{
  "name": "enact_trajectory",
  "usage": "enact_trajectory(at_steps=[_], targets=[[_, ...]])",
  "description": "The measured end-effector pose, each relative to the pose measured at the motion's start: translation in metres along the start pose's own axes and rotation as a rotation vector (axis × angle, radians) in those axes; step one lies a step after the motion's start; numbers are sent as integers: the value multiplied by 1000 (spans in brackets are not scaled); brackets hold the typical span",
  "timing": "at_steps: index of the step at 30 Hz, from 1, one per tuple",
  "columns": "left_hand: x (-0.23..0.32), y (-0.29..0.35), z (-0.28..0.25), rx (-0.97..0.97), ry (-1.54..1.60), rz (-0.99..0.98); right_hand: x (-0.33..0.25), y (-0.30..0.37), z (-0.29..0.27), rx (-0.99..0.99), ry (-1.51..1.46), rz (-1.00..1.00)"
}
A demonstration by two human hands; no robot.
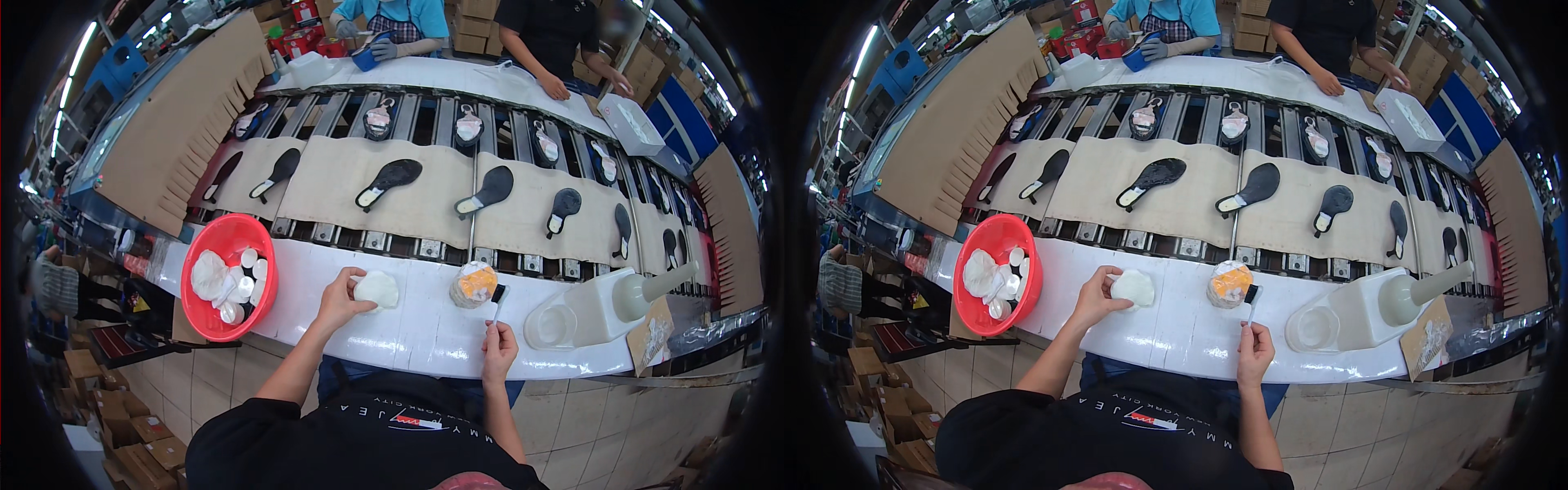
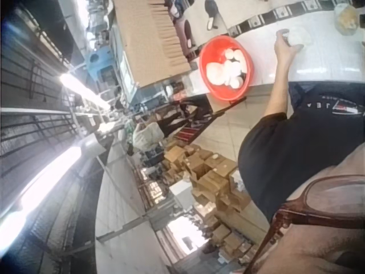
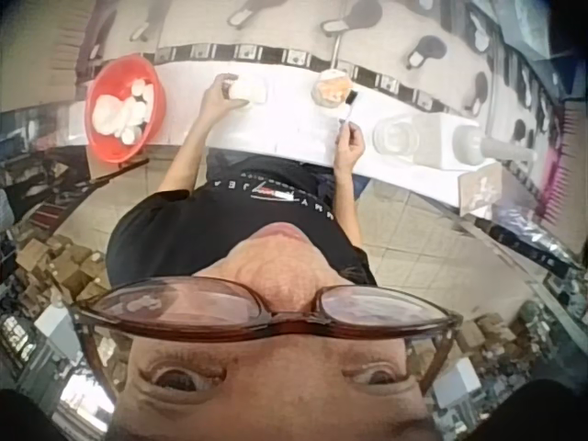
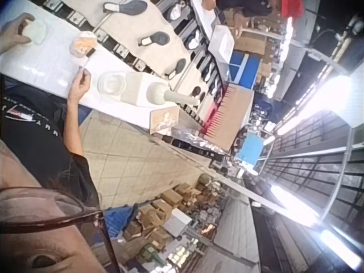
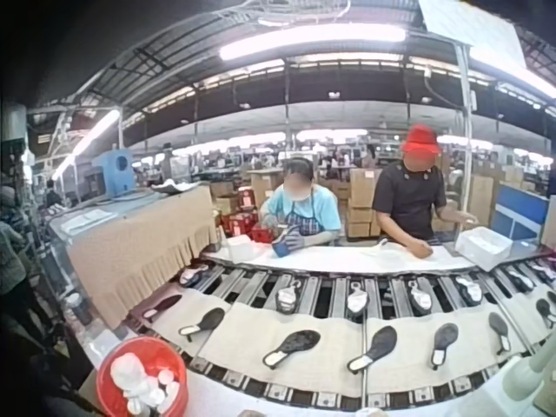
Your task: Applying adhesive to shoe soles at an assembly line workstation.
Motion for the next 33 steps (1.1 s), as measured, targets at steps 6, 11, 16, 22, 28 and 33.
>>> enact_trajectory(at_steps=[6,11,16,22,28,33], targets=[[-2,7,23,-136,503,-96,1,2,3,-7,-5,45],[20,18,32,-204,730,-188,-13,14,19,-87,22,60],[67,20,39,-294,897,-170,-48,14,55,-187,129,32],[127,38,40,-413,956,45,-107,9,89,-249,47,-36],[144,52,43,-437,875,153,-126,6,108,-304,81,-131],[147,59,41,-425,836,184,-130,12,118,-326,182,-199]])
Point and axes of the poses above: each hand's wrist, its own y-axis away from the middle knuckle, its own z-axis out of the palm, x = y × z, the point moved 10 cm from there along -y, towards the middle knuckle, and after that the axes turned 6 degrees about -y, right-handed, at the moved point
